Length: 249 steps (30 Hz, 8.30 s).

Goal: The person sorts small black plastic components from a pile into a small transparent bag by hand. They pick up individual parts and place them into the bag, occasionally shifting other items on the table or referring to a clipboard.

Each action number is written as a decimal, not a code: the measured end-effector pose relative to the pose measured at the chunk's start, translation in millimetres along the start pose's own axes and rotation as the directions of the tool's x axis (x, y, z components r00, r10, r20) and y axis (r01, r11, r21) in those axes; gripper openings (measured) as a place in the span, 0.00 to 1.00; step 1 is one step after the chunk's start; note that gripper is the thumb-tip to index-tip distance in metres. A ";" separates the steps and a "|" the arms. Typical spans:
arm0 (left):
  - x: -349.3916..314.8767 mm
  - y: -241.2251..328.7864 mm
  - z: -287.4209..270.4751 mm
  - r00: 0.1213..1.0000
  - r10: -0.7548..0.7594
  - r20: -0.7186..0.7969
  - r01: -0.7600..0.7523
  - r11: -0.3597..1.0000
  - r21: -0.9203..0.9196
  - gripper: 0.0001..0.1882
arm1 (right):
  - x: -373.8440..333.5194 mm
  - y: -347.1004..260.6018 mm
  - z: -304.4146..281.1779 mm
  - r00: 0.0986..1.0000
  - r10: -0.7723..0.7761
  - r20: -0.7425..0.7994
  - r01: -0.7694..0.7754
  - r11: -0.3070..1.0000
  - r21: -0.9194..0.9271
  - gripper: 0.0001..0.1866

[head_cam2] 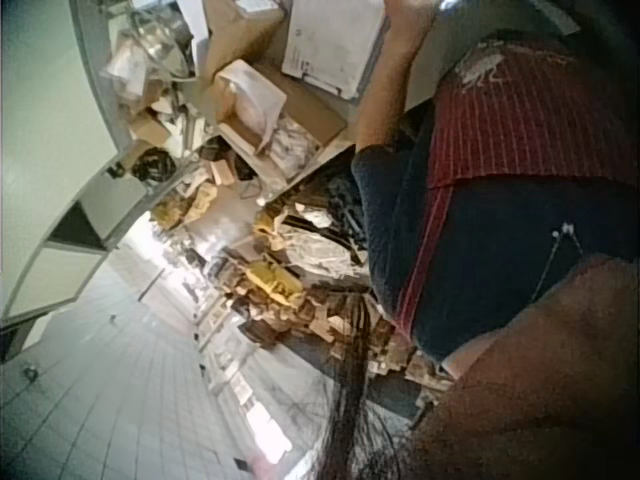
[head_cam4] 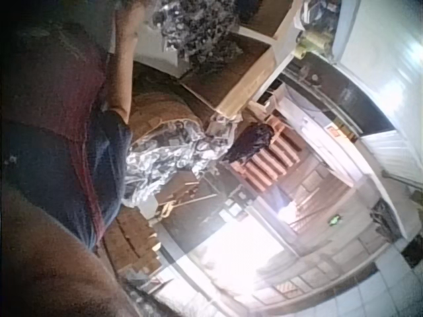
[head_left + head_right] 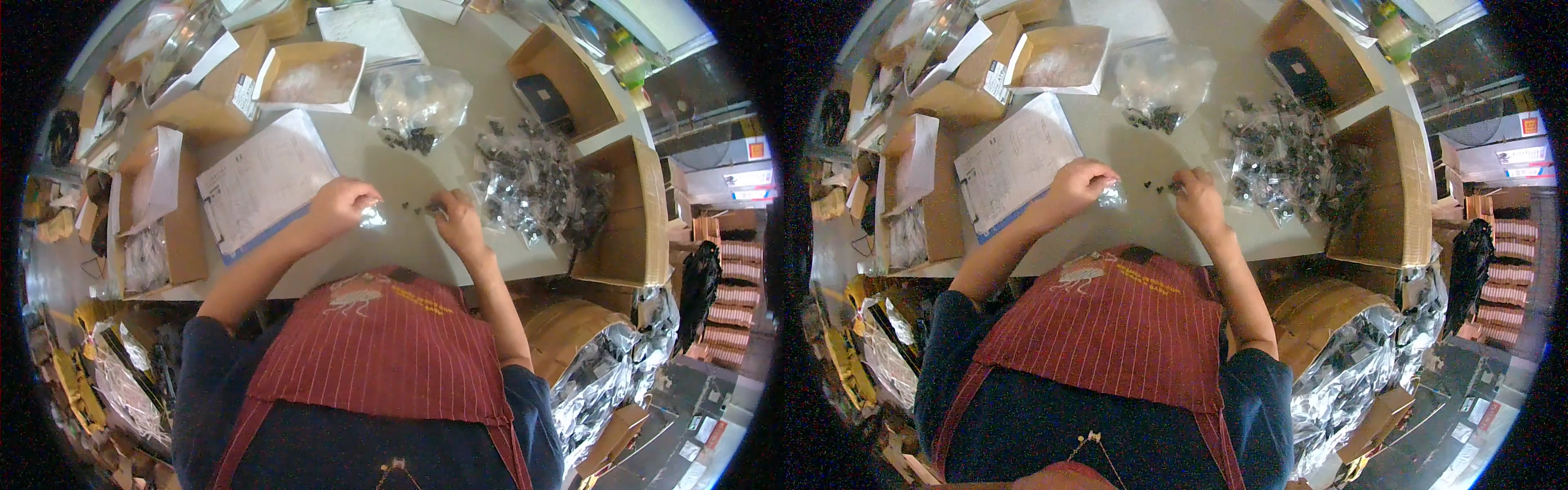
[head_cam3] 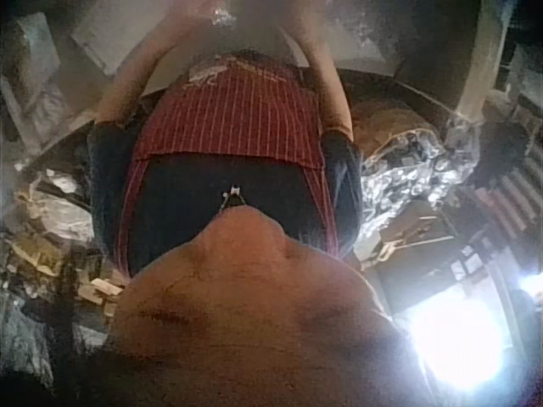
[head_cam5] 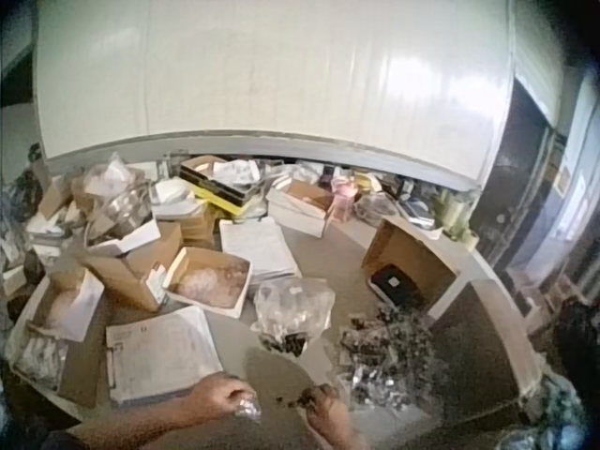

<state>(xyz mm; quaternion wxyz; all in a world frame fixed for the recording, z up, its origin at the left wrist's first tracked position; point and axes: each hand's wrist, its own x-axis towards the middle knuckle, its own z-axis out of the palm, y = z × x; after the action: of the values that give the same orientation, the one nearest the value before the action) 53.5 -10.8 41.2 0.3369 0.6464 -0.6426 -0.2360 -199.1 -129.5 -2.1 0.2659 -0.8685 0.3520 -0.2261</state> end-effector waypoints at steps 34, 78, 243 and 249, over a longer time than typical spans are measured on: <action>-8.9 10.8 52.3 0.926 0.336 -0.172 -0.324 0.941 0.094 0.14 | -4.0 -68.6 -37.3 0.996 -0.095 -0.003 0.088 0.910 0.404 0.14; -23.9 -7.5 63.4 0.942 0.173 -0.287 -0.170 0.985 0.035 0.12 | 85.5 15.9 31.6 0.987 0.025 -0.162 -0.041 0.995 -0.094 0.07; 138.5 -131.2 -127.2 0.785 -0.566 -0.251 0.149 0.566 -0.810 0.12 | -3.2 -15.1 22.8 0.933 0.351 0.083 -0.312 0.668 0.676 0.29; 138.8 -135.9 -118.7 0.810 -0.509 -0.292 0.008 0.507 -0.862 0.16 | -3.8 -15.8 23.5 0.935 0.343 0.087 -0.309 0.672 0.673 0.29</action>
<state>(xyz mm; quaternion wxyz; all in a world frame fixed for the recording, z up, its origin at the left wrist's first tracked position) 241.1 -139.7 37.1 0.7169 0.5387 -0.2293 -0.3785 -180.2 -109.9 -10.8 0.5909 -0.6291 0.4006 -0.3076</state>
